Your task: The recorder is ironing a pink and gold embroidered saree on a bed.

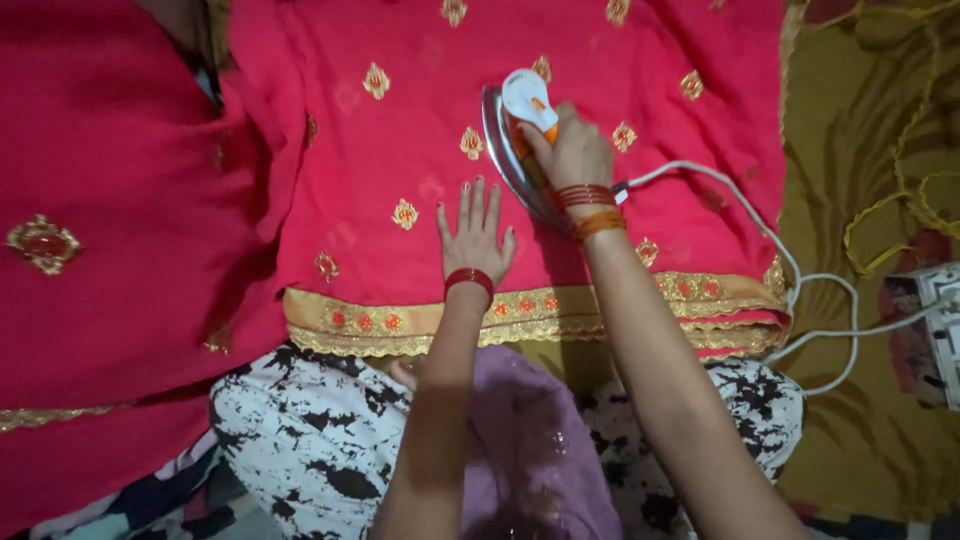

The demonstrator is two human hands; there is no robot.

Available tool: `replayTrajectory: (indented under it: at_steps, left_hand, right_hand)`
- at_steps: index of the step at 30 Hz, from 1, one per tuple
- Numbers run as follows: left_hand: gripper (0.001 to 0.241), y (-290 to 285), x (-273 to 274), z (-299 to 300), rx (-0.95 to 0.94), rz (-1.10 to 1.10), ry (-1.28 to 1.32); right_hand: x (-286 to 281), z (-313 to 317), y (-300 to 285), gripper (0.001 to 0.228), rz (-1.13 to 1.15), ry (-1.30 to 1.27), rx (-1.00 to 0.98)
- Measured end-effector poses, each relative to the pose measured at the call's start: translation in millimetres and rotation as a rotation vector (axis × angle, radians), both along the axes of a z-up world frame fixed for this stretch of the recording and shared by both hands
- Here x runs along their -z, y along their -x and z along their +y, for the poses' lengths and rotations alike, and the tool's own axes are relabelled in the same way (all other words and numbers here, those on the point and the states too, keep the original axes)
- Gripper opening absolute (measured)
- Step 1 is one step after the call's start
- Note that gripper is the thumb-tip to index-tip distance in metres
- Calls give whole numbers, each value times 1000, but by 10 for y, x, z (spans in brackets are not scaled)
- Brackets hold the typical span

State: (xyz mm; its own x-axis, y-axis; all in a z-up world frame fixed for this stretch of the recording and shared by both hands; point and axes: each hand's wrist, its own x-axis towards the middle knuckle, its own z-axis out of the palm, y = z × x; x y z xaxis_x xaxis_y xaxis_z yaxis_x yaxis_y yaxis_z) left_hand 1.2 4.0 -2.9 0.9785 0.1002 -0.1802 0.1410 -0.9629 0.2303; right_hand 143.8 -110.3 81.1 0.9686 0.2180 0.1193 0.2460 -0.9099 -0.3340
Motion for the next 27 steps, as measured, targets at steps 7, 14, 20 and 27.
replayTrajectory:
  at_steps: [7,14,20,27]
  left_hand:
    - [69,48,-11,-24,-9,-4,39]
    - [69,24,-5,-19,-20,-10,4]
    - [75,0,118,-12,-35,-44,23]
    - [74,187,-156,430,-103,187,22]
  right_hand:
    - [-28,-235,500,57,120,17,55]
    - [-93,-246,637,56,106,39,44]
    - [-56,-129,347,56,125,6,53]
    - [-160,-332,615,55,187,-7,-35]
